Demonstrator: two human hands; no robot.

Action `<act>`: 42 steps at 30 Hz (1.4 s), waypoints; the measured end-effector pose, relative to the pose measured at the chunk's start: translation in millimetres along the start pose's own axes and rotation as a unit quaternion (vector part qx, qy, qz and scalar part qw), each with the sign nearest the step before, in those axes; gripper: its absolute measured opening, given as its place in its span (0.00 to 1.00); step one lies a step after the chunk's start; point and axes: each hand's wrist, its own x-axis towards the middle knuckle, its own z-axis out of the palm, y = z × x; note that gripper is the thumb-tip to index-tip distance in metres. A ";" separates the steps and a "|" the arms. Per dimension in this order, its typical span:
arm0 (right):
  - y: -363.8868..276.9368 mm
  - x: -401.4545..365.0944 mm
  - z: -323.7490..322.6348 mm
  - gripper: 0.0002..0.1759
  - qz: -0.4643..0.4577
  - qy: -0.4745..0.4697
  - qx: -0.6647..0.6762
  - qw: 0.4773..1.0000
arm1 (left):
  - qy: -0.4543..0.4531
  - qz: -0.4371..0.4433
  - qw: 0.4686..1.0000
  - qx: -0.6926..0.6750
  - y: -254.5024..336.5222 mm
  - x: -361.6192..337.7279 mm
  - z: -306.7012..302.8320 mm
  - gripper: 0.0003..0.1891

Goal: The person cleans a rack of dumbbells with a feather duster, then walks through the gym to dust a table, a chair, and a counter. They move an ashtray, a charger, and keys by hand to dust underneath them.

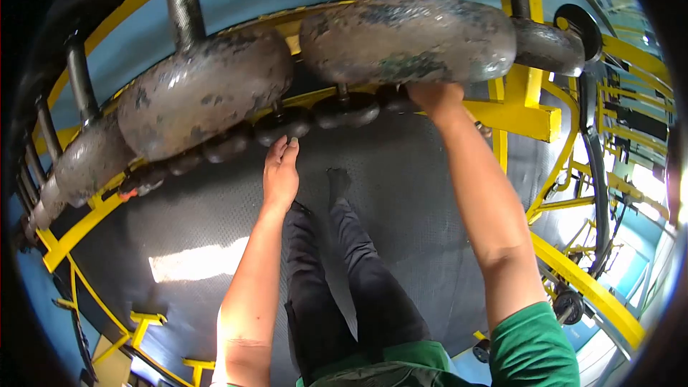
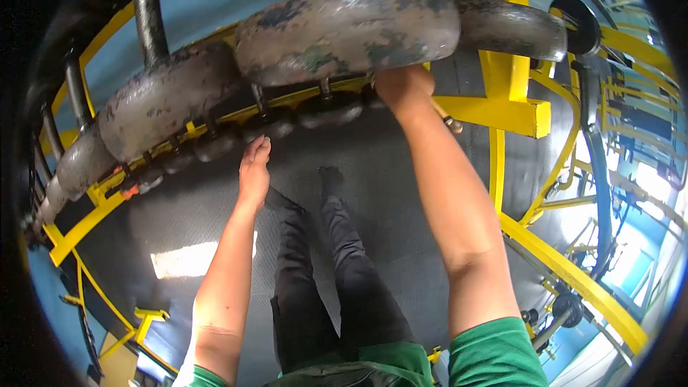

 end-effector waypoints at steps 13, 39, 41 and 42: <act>-27.9 -26.7 -42.1 0.20 -0.095 -0.088 0.059 0.990 | 0.059 -0.048 0.993 -0.090 -26.2 -20.5 -18.4 0.28; -50.1 -102.5 -64.1 0.17 -0.140 -0.177 0.029 0.974 | 0.095 -0.074 0.977 -0.174 -71.4 -16.5 -43.0 0.35; -71.1 -97.6 -54.4 0.16 -0.130 -0.168 0.081 0.974 | 0.085 -0.063 0.974 -0.198 -85.8 -13.1 -44.6 0.36; -81.2 -98.2 -46.6 0.16 -0.160 -0.188 0.085 0.965 | 0.085 -0.062 0.974 -0.201 -84.1 -15.6 -48.2 0.36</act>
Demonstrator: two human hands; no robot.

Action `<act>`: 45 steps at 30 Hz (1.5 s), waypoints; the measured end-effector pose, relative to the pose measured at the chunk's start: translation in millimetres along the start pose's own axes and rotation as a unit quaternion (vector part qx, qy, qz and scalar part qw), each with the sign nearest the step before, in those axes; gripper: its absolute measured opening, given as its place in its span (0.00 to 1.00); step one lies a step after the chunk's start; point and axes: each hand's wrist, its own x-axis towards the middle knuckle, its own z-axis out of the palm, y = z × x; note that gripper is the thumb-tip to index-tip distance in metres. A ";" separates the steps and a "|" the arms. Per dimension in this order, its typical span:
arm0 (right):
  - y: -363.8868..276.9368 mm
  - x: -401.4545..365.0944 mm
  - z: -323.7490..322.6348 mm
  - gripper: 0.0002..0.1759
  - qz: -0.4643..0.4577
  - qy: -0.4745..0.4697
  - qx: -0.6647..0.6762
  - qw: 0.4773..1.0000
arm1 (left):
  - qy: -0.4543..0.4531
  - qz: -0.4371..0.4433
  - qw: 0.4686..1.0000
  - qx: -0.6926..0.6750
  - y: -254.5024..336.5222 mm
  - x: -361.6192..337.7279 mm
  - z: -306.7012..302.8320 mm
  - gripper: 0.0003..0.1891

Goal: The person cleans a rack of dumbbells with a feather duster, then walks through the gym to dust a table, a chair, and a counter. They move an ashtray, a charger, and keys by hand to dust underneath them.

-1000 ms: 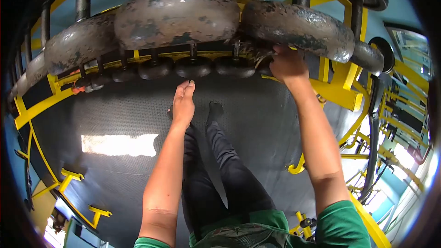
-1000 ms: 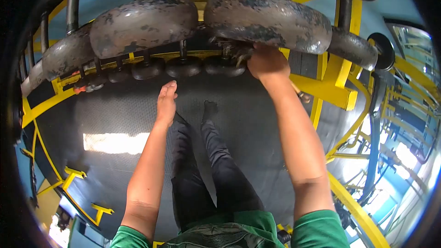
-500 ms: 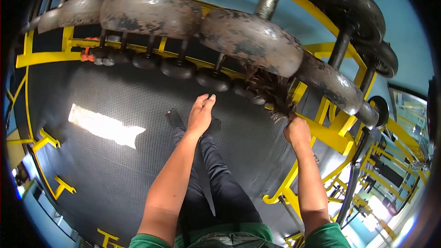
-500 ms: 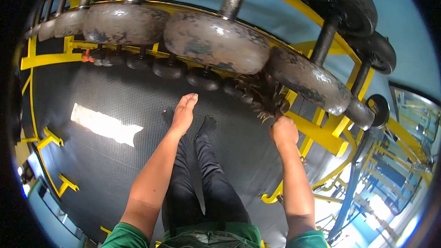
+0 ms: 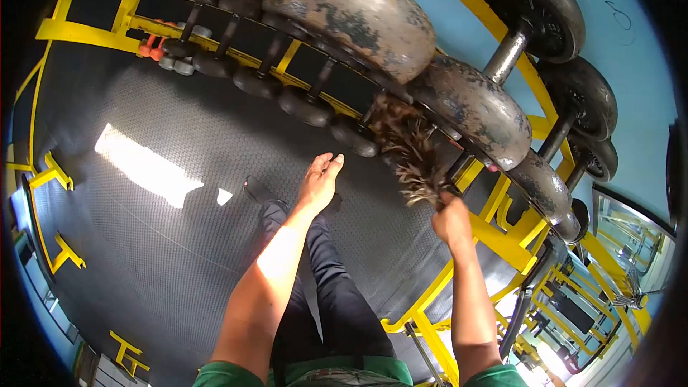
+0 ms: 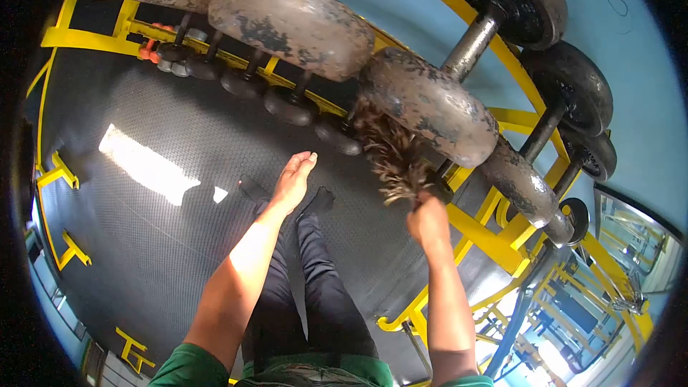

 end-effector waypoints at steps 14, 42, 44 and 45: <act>-95.6 19.4 1.7 0.17 -0.016 -0.091 -0.153 0.984 | 0.026 -0.028 0.999 0.000 19.3 6.0 -75.5 0.36; -171.7 66.9 -20.3 0.21 0.080 0.060 -0.201 0.974 | 0.075 -0.031 0.991 -0.104 11.0 15.4 -212.6 0.30; -180.6 71.0 -6.6 0.21 0.022 0.115 -0.179 0.977 | 0.063 -0.032 0.993 -0.093 12.1 15.6 -214.9 0.33; -196.4 67.0 -7.6 0.22 0.031 0.081 -0.124 0.989 | 0.052 -0.033 0.995 -0.081 13.0 15.6 -215.8 0.37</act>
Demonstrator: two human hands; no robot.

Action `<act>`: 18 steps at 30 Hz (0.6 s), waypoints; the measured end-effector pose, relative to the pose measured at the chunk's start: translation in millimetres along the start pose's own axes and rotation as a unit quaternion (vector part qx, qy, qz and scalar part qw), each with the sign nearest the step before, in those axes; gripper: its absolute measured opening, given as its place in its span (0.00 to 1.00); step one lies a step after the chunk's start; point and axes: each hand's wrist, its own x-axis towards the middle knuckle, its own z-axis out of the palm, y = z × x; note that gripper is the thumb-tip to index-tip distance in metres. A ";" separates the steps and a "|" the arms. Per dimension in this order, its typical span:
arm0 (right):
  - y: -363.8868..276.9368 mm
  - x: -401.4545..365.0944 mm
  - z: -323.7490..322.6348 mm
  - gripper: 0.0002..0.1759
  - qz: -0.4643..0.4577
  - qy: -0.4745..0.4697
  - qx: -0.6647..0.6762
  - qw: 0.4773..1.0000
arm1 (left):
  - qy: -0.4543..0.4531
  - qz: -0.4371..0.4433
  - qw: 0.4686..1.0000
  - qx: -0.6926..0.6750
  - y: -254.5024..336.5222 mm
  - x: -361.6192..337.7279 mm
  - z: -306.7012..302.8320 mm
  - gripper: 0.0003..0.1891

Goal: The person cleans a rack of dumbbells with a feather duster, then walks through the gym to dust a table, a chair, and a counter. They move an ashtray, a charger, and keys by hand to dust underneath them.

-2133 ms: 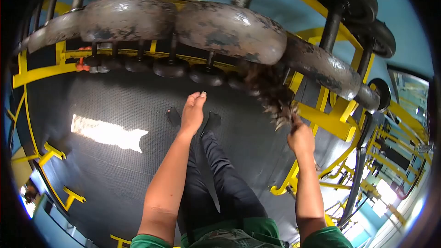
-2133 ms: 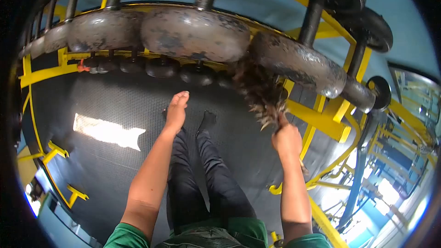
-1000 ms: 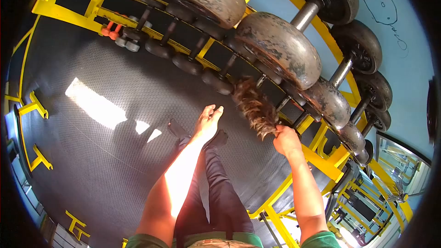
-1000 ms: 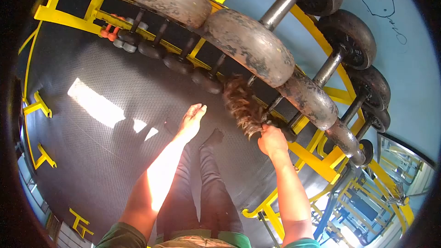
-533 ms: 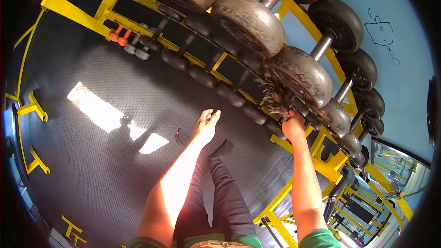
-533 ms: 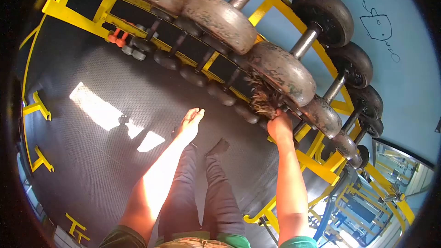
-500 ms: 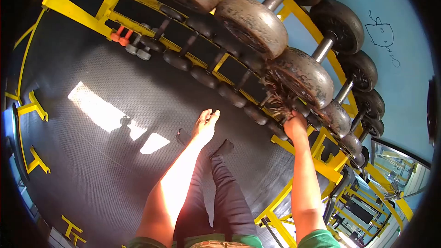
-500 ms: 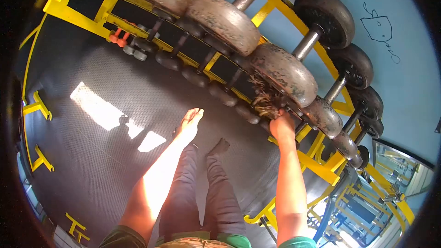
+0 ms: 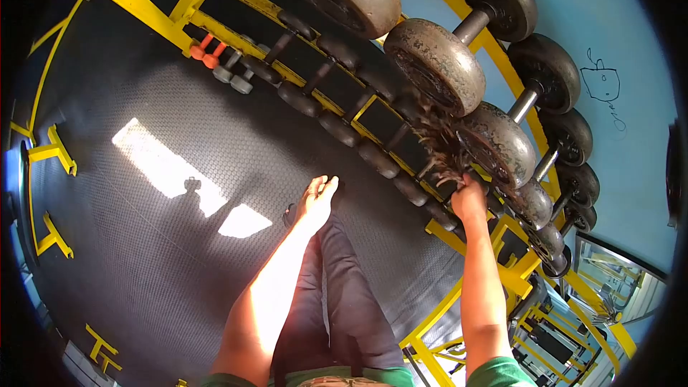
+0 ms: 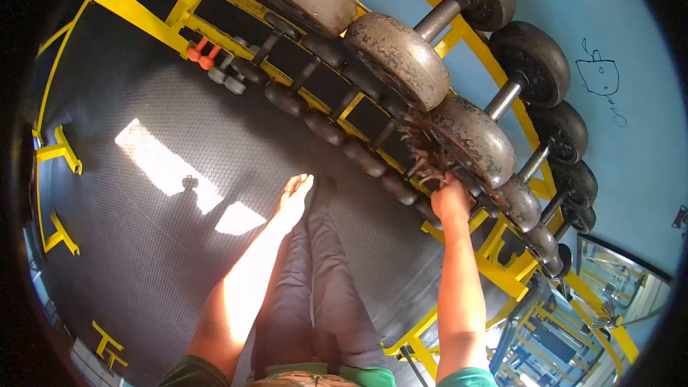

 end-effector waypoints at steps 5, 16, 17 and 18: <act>-24.7 1.6 -8.1 0.24 0.009 0.076 -0.022 0.997 | 0.000 0.024 1.000 0.014 9.9 8.1 8.9 0.38; -49.5 -30.8 -10.0 0.18 -0.021 0.010 0.009 1.000 | -0.020 0.043 0.994 0.096 63.0 20.1 -17.5 0.38; -52.6 -48.9 -11.2 0.19 -0.016 -0.019 0.026 0.999 | -0.027 0.039 0.994 0.095 65.2 24.0 -23.4 0.38; -52.5 -67.6 -12.2 0.21 -0.012 -0.026 0.048 0.998 | -0.033 0.033 0.995 0.092 68.1 26.7 -28.9 0.38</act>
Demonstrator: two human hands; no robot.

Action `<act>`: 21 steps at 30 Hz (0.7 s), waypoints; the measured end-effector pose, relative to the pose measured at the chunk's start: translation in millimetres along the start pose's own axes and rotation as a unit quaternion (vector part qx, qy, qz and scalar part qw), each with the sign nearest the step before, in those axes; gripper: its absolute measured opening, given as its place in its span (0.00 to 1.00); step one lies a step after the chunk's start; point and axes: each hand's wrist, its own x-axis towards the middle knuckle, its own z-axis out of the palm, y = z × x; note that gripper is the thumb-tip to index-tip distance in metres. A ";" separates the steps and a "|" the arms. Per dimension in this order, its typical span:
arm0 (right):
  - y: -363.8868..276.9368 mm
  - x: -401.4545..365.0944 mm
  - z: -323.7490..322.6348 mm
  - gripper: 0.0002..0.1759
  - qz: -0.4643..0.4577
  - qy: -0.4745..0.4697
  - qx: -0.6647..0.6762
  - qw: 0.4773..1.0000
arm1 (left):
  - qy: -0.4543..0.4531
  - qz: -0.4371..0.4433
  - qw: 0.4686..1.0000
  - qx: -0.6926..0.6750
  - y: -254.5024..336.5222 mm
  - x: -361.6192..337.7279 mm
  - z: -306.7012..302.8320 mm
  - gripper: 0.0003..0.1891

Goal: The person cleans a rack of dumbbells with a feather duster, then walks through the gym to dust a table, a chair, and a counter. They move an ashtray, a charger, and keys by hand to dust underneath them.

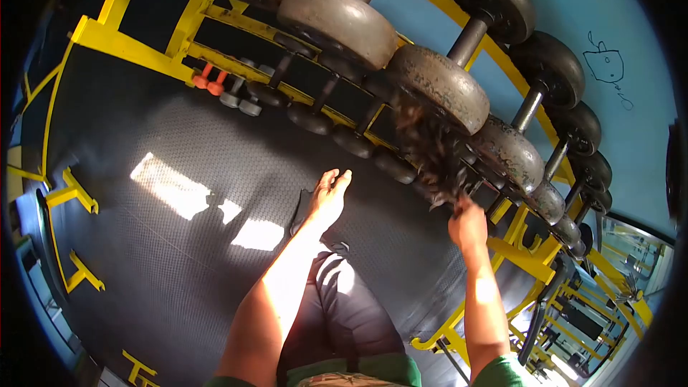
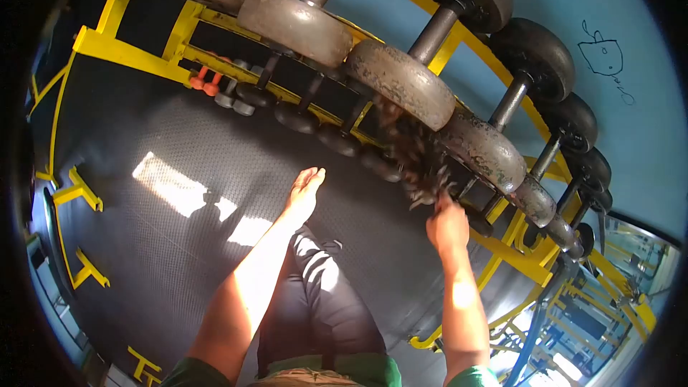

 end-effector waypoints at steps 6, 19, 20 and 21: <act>30.5 -59.2 25.6 0.28 0.040 -0.012 -0.037 0.998 | -0.001 -0.004 0.998 0.058 39.0 -11.2 -44.6 0.36; -4.1 -19.6 -5.3 0.17 0.132 -0.003 -0.049 0.990 | -0.129 0.032 0.965 0.225 45.0 28.5 -50.4 0.40; -4.6 -18.8 -1.2 0.16 0.131 -0.016 -0.039 0.991 | -0.140 0.023 0.965 0.219 46.8 31.5 -51.2 0.40; -6.2 -20.0 1.1 0.16 0.130 -0.028 -0.027 0.991 | -0.149 0.014 0.965 0.214 48.2 33.6 -52.5 0.40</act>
